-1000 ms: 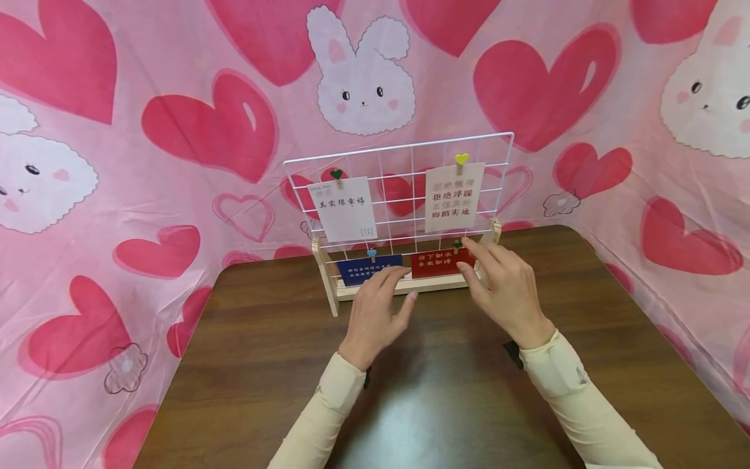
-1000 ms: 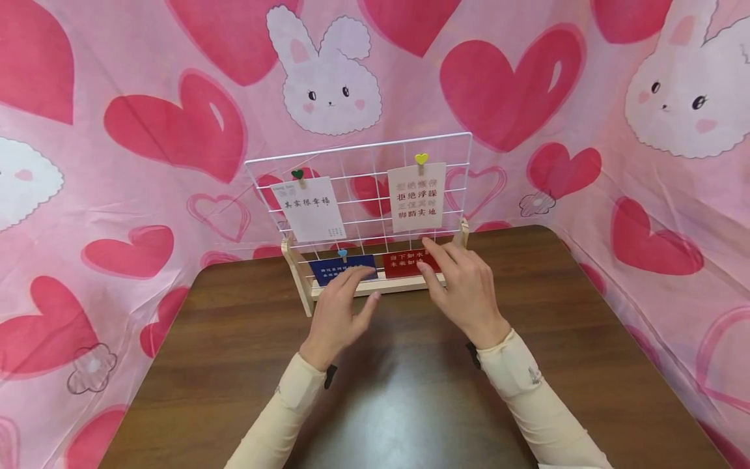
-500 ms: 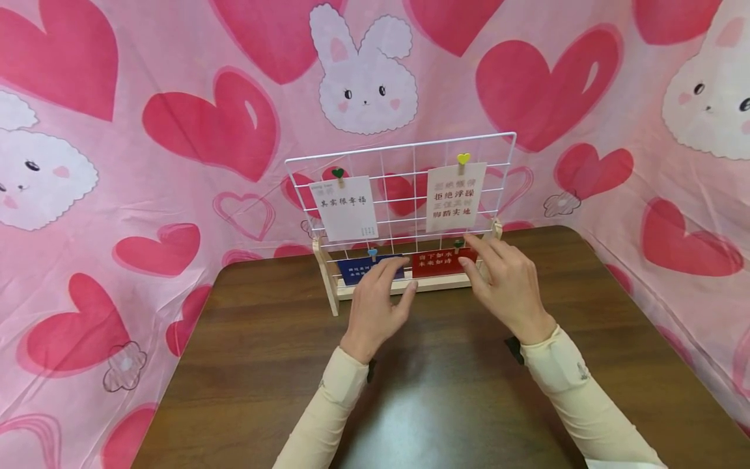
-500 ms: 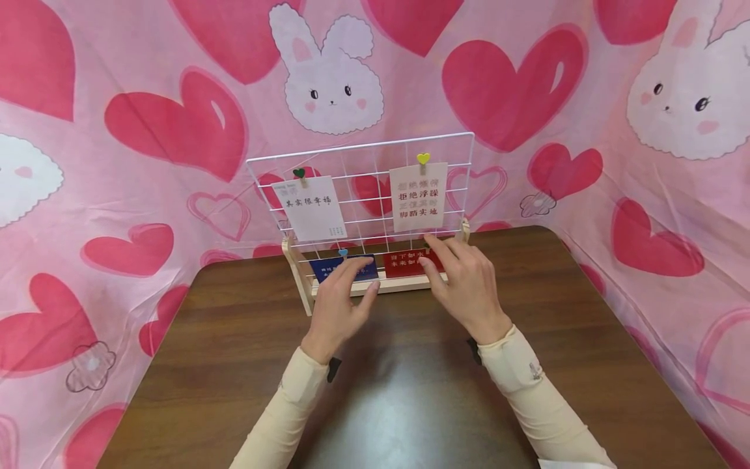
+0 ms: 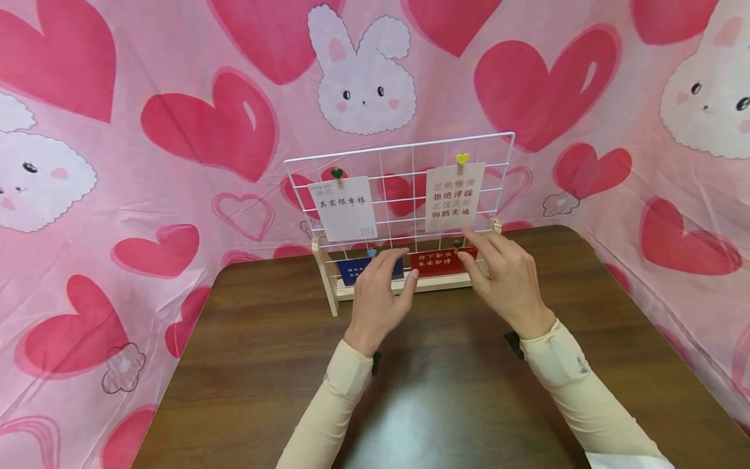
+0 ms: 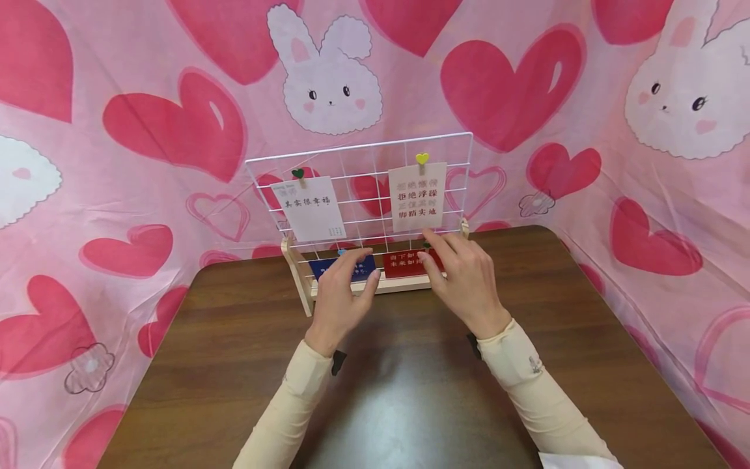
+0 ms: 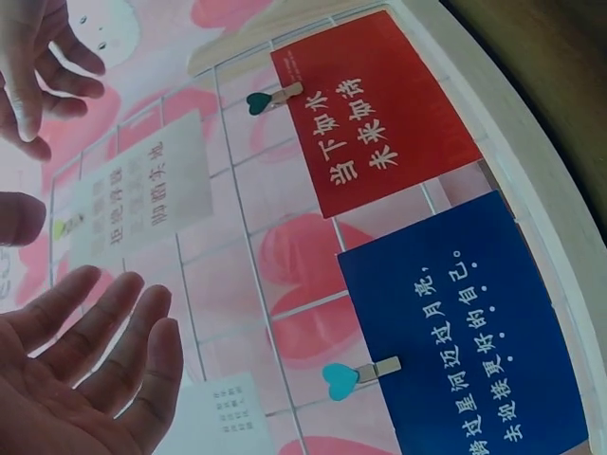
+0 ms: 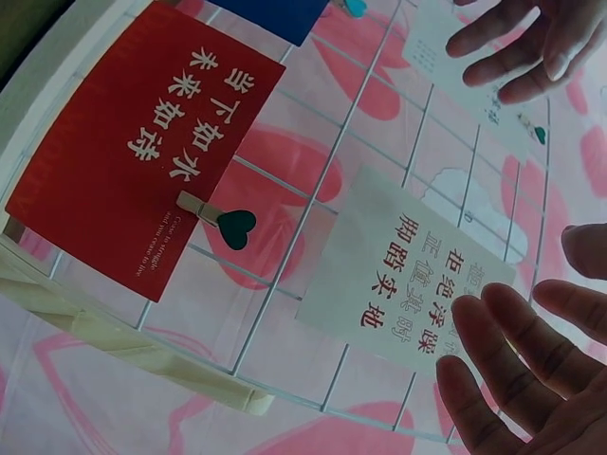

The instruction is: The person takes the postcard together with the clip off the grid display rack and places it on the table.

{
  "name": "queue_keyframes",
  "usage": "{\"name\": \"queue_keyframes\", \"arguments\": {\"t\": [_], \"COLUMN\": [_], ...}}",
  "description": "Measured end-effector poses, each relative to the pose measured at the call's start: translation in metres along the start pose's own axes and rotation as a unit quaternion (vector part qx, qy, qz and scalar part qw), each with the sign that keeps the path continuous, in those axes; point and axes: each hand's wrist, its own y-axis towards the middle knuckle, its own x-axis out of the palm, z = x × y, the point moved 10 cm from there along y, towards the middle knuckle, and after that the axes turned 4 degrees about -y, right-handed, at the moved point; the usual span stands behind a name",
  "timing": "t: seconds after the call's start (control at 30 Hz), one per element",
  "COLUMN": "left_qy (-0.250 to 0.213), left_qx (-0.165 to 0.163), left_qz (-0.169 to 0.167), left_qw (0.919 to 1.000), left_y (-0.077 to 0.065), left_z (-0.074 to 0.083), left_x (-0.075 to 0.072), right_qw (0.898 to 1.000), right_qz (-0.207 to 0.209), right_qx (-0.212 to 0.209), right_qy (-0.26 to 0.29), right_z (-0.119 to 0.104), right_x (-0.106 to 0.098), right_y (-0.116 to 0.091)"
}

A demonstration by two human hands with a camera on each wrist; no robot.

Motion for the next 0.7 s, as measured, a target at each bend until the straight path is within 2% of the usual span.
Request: {"name": "queue_keyframes", "arguments": {"t": [0.33,0.5,0.7], "left_qy": [-0.008,-0.014,-0.015], "left_qx": [-0.002,-0.018,-0.037], "left_qz": [0.004,0.01,-0.001], "left_qw": [1.0,0.9997,0.9992], "left_y": [0.011,0.016,0.015], "left_z": [0.004,0.001,-0.003], "left_x": [0.003,0.002,0.006], "right_qw": [1.0,1.0,1.0], "right_qz": [-0.008,-0.013,-0.015], "right_qx": [-0.01,-0.011,-0.012], "right_qy": [-0.011,-0.014,-0.012], "right_z": [-0.003,-0.003,-0.004], "right_x": [0.001,0.002,0.003], "right_y": [0.007,0.011,0.013]}}
